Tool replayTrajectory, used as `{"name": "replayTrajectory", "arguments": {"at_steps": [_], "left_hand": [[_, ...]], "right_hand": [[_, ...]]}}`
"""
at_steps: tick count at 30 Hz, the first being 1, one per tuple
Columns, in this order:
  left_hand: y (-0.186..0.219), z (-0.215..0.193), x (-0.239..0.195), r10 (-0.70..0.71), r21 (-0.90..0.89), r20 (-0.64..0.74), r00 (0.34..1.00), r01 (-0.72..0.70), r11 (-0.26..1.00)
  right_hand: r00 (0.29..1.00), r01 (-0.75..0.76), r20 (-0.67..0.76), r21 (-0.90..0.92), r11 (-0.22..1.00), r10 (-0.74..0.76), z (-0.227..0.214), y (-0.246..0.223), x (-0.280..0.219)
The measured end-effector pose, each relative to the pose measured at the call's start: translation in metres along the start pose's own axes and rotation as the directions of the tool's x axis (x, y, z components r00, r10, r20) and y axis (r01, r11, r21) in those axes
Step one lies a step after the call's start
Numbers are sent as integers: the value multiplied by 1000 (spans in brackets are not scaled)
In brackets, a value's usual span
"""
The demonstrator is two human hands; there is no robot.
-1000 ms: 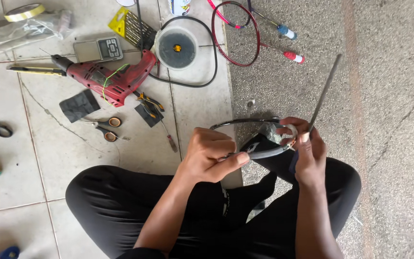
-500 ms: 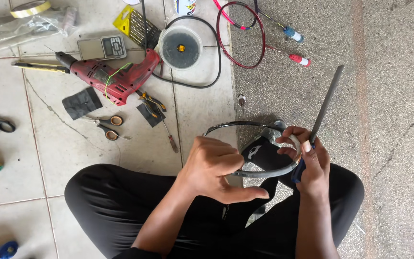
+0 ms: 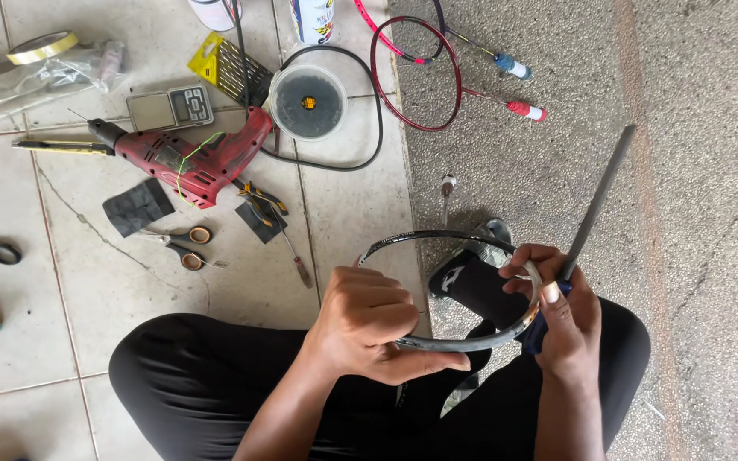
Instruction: The person sits on the floor and uses a metal file to smooth the frame of a badminton racket. They rotate the racket to file different sections of the frame. The person then picks up a yellow stringing tool and places it against the racket frame, appearing to measure or align it.
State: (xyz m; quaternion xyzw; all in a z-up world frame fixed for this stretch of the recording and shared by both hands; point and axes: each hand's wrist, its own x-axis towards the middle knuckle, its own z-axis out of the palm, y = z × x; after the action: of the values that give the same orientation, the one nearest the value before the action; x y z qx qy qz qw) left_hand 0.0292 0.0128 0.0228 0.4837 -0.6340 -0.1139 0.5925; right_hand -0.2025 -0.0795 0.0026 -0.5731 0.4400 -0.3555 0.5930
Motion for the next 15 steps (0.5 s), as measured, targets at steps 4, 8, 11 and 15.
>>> {"name": "replayTrajectory", "arguments": {"at_steps": [4, 8, 11, 15], "left_hand": [[5, -3, 6, -27, 154, 78, 997, 15, 988], [17, 27, 8, -375, 286, -122, 919, 394, 873], [18, 46, 3, -452, 263, -312, 835, 533, 804], [24, 52, 1, -437, 104, -392, 809, 511, 853]], "right_hand": [[999, 14, -46, 38, 999, -12, -1, 13, 1], [987, 53, -156, 46, 998, -45, 9, 26, 4], [981, 77, -180, 4, 997, -75, 16, 24, -1], [975, 119, -199, 101, 988, -98, 16, 25, -3]]}}
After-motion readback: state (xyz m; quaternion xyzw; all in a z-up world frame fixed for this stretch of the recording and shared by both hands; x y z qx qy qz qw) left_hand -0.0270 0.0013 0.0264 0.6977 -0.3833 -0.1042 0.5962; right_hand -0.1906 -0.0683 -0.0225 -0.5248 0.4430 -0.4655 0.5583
